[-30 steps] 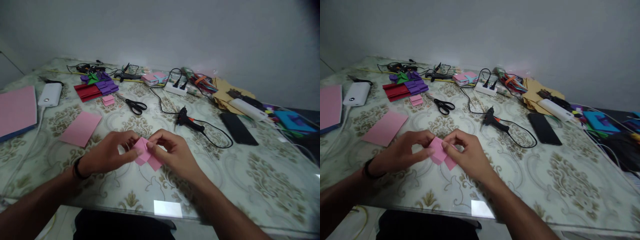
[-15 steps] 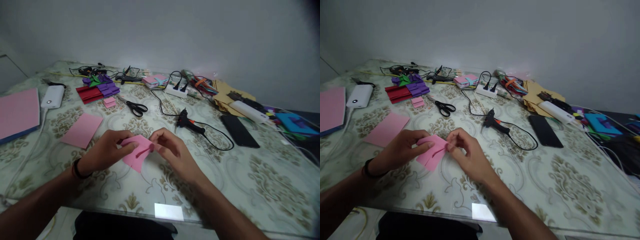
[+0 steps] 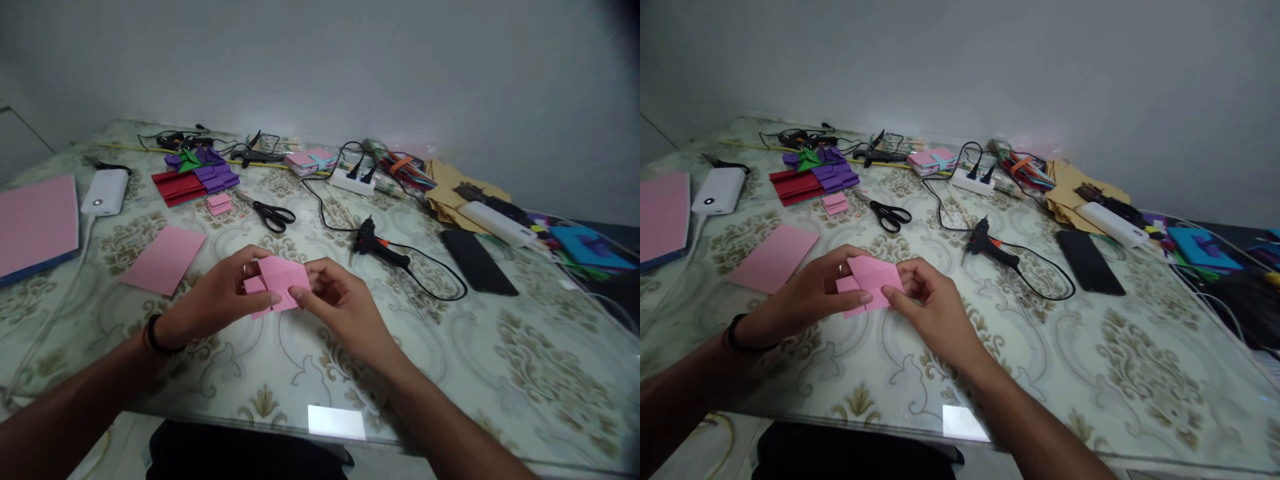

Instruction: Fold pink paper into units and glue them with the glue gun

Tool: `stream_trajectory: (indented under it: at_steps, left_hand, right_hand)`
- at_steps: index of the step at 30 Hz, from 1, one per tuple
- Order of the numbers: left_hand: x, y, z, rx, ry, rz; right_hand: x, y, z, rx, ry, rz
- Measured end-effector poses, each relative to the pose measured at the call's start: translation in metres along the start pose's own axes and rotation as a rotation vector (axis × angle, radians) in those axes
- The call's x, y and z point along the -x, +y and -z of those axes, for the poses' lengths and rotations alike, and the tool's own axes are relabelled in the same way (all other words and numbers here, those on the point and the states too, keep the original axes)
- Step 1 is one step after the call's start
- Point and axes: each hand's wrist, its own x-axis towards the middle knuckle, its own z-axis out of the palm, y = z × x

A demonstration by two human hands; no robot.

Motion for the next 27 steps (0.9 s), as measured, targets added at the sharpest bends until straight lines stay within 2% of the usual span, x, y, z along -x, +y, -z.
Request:
stream_trajectory:
  at_steps: [4, 7, 11, 16, 22, 27]
  left_hand:
    - [0.0, -0.005, 0.001, -0.061, 0.057, -0.006]
    - [0.002, -0.006, 0.002, -0.107, 0.015, -0.043]
    - [0.005, -0.01, 0.001, -0.222, -0.005, -0.172]
    - [0.006, -0.008, -0.001, -0.3, 0.009, -0.32]
    - [0.008, -0.005, -0.002, -0.295, 0.073, -0.243]
    - [0.01, -0.006, -0.004, -0.245, 0.183, -0.284]
  right_hand:
    - [0.001, -0.001, -0.002, -0.005, -0.021, -0.019]
    - [0.002, -0.004, -0.002, 0.04, -0.006, 0.014]
    - [0.001, -0.005, -0.001, 0.074, 0.07, 0.018]
    - [0.0, -0.006, -0.001, 0.074, 0.091, 0.045]
    - [0.002, -0.008, 0.0, 0.087, 0.113, 0.103]
    - [0.004, -0.011, 0.002, 0.182, 0.112, 0.166]
